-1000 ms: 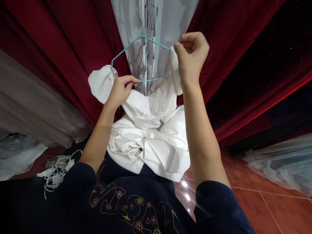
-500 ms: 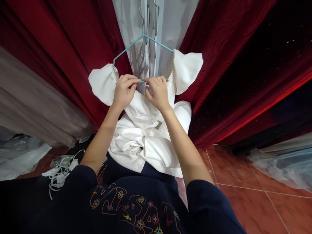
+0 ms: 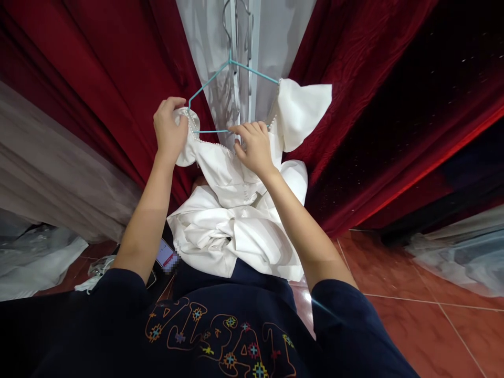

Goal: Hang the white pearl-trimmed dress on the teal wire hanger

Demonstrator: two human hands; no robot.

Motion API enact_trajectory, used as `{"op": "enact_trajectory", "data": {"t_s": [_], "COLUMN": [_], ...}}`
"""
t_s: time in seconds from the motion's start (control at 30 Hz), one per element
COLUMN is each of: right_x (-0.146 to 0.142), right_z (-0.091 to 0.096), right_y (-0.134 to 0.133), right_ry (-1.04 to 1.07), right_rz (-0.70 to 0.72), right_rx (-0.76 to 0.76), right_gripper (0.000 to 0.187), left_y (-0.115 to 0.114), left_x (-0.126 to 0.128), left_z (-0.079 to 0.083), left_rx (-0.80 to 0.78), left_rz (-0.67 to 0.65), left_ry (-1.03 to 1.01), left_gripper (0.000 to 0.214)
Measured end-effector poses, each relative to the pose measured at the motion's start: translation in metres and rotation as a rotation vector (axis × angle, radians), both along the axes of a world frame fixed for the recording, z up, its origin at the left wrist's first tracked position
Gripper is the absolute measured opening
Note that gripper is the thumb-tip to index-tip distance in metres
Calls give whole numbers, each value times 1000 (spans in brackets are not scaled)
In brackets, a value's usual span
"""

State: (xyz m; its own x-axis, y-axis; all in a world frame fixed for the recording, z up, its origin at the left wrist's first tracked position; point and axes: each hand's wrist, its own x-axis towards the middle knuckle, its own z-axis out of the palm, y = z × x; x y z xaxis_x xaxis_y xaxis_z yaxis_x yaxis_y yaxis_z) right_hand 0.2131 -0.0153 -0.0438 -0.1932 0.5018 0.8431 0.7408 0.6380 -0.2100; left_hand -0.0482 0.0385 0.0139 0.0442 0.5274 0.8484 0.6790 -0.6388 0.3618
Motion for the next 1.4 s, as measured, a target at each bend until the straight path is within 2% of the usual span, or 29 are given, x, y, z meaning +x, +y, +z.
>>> {"op": "enact_trajectory", "data": {"t_s": [0.17,0.3,0.43,0.53,0.63,0.73,0.83,0.93,1.0,1.07,1.23,1.3,1.4], "right_x": [6,12,16,15,14,14,15,15,13,12,13,14,15], "right_z": [0,0,2,2,2,3,4,5,5,6,12,14,16], "right_y": [2,2,3,6,9,11,11,10,9,8,5,4,3], "right_ry": [-10,-30,-35,-52,-72,-69,-52,-31,-26,-28,-38,-35,-17], "right_rz": [16,8,13,26,42,63,86,114,133,141,132,155,198], "right_rx": [2,7,-1,-4,-2,-8,-13,-10,-6,-8,-38,-49,-70], "right_gripper": [29,30,28,29,32,32,32,32,33,33,32,33,34], "left_y": [4,2,11,23,30,25,12,-6,-20,-34,-52,-51,-45], "left_x": [5,3,-18,-45,-66,-71,-57,-30,-7,17,60,67,67], "left_z": [-5,-3,8,10,-3,-24,-43,-54,-58,-60,-56,-53,-49], "left_rx": [-41,-75,-64,-90,-106,-132,-189,-219,-183,-85,204,234,185], "left_rz": [-14,-12,16,80,91,38,-38,-160,-237,-260,-106,-39,-7], "left_ry": [14,15,-66,-165,-240,-274,-245,-125,-14,91,167,142,118], "left_gripper": [22,13,13,24,17,15,13,16,18,18,24,28,34]}}
